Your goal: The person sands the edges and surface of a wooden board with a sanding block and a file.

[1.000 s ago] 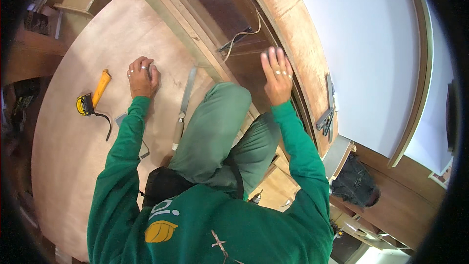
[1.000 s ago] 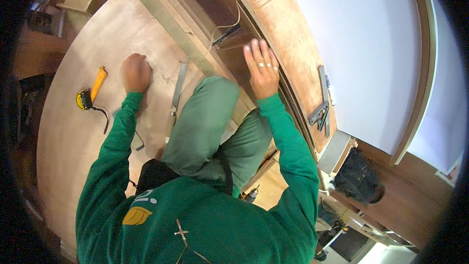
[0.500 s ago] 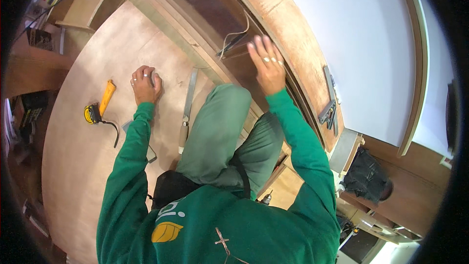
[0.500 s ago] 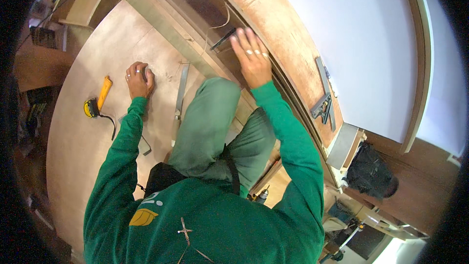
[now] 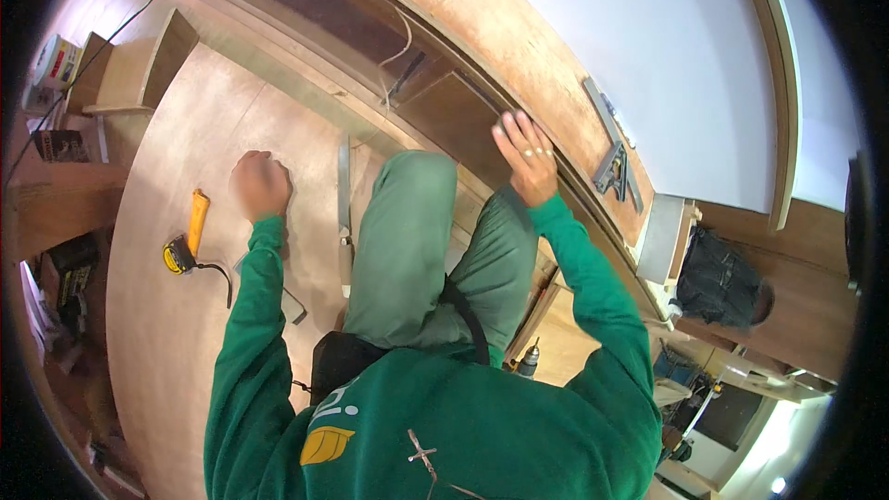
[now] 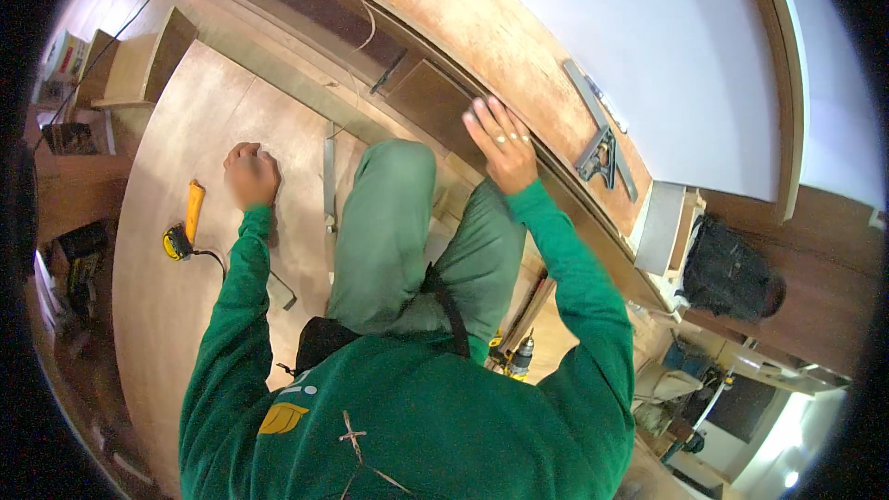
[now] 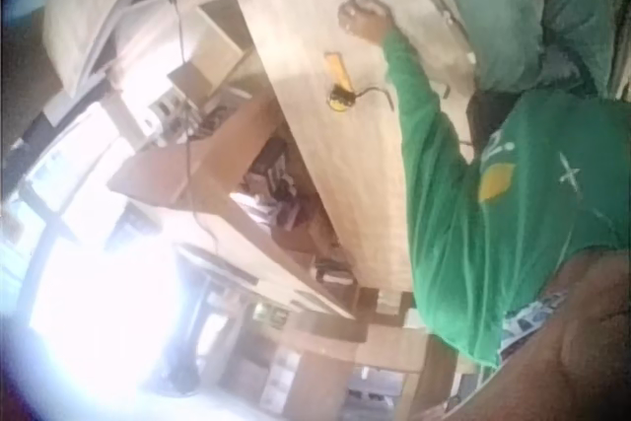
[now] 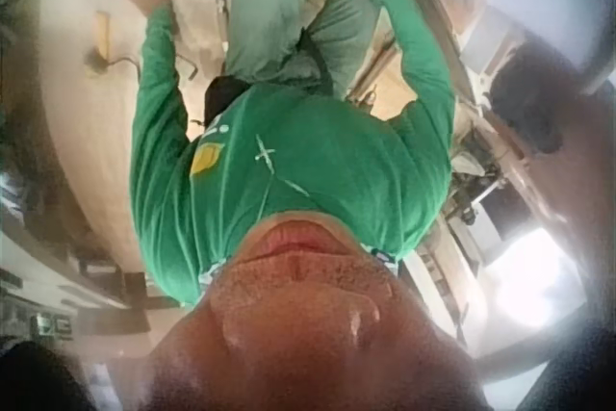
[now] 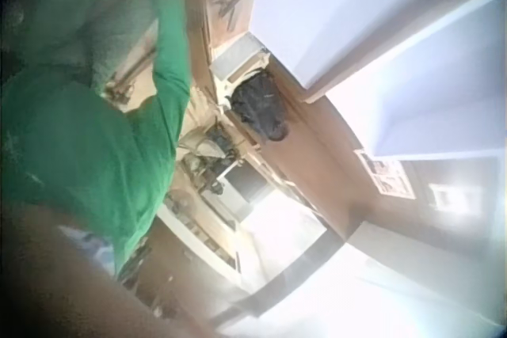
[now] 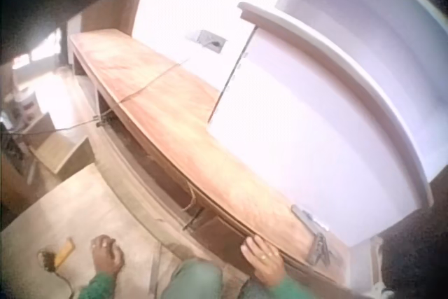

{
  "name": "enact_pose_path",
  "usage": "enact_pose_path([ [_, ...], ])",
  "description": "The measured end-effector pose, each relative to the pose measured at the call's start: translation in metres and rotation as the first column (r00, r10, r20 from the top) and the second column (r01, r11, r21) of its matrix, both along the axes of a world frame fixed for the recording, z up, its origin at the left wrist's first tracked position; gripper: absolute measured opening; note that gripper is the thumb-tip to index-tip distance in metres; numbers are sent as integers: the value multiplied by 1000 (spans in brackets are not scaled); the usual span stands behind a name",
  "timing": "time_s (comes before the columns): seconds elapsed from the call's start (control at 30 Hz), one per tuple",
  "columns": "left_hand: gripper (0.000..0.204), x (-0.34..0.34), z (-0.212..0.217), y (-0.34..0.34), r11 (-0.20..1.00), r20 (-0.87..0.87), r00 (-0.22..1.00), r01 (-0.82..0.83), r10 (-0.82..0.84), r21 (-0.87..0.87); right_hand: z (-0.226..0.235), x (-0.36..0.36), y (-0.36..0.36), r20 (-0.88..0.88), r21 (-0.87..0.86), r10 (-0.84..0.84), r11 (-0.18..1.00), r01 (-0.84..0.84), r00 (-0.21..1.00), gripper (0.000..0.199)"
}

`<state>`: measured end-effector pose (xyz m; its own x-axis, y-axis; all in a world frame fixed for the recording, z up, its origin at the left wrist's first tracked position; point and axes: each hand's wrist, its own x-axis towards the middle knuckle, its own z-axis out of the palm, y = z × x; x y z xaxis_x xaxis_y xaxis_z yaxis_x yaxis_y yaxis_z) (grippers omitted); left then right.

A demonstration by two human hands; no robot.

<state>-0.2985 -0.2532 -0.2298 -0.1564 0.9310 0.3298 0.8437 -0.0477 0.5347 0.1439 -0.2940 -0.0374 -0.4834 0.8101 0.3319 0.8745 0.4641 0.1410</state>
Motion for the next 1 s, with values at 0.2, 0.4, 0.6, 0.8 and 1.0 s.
enact_pose_path([
  [0.2,23,6,-5,3,998,11,999,47,-48,37,2,-84,96,-97,44,83,996,-79,992,50],
  [0.4,22,-6,-4,-3,1000,-16,1000,17,-16,26,15,7,3,44,-43,33,999,-31,998,54],
  [0.6,23,5,3,-2,1000,-66,998,3,-2,11,7,56,-59,44,-35,-45,998,47,998,55],
  [0.8,26,-2,-21,4,994,-18,995,103,-102,44,1,-7,8,-115,14,4,1000,-2,993,63],
  [1.0,24,-2,-9,-3,996,-32,997,77,-76,35,12,117,-141,89,-53,-184,980,189,979,64],
])
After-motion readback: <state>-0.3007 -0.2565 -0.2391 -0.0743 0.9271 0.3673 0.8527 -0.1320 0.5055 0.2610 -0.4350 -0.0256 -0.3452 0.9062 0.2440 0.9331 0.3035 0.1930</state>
